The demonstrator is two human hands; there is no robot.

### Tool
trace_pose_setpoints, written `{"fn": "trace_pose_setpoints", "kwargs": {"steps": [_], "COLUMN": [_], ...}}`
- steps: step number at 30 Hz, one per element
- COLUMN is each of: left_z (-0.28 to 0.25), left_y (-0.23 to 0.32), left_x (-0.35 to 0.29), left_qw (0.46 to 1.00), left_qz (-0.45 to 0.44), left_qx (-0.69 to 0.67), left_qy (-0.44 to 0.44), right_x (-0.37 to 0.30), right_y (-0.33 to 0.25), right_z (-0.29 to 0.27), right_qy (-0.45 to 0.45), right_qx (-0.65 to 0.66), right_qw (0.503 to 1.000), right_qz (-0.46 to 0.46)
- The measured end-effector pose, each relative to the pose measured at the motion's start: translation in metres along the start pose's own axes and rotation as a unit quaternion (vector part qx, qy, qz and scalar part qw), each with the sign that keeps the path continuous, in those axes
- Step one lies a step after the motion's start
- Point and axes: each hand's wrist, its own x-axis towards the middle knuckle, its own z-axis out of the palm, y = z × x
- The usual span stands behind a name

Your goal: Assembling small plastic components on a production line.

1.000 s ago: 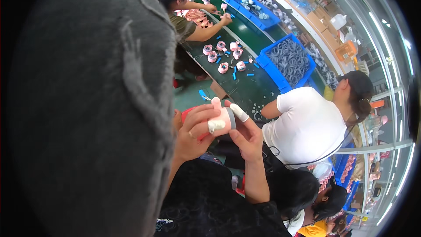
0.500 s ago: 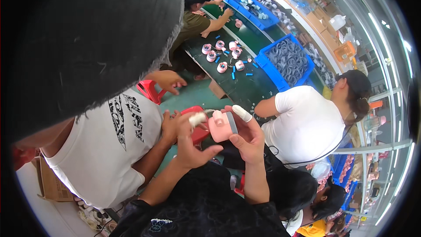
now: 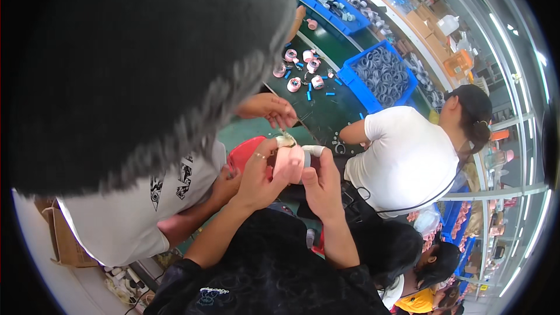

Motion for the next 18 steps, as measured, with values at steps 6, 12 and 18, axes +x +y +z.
{"fn": "trace_pose_setpoints", "kwargs": {"steps": [6, 12, 18], "left_z": [0.032, 0.039, 0.036], "left_y": [0.006, 0.021, 0.014], "left_x": [0.011, 0.016, 0.01], "left_qw": [0.988, 0.985, 0.974], "left_qz": [-0.066, -0.081, 0.046], "left_qx": [0.061, 0.11, 0.197], "left_qy": [0.126, 0.107, 0.102], "right_x": [0.006, 0.01, 0.008], "right_y": [-0.012, -0.009, -0.008], "right_z": [0.007, -0.002, -0.003], "right_qy": [0.13, 0.132, 0.092], "right_qx": [-0.147, -0.244, -0.199], "right_qw": [0.979, 0.941, 0.961], "right_qz": [-0.057, -0.191, -0.167]}}
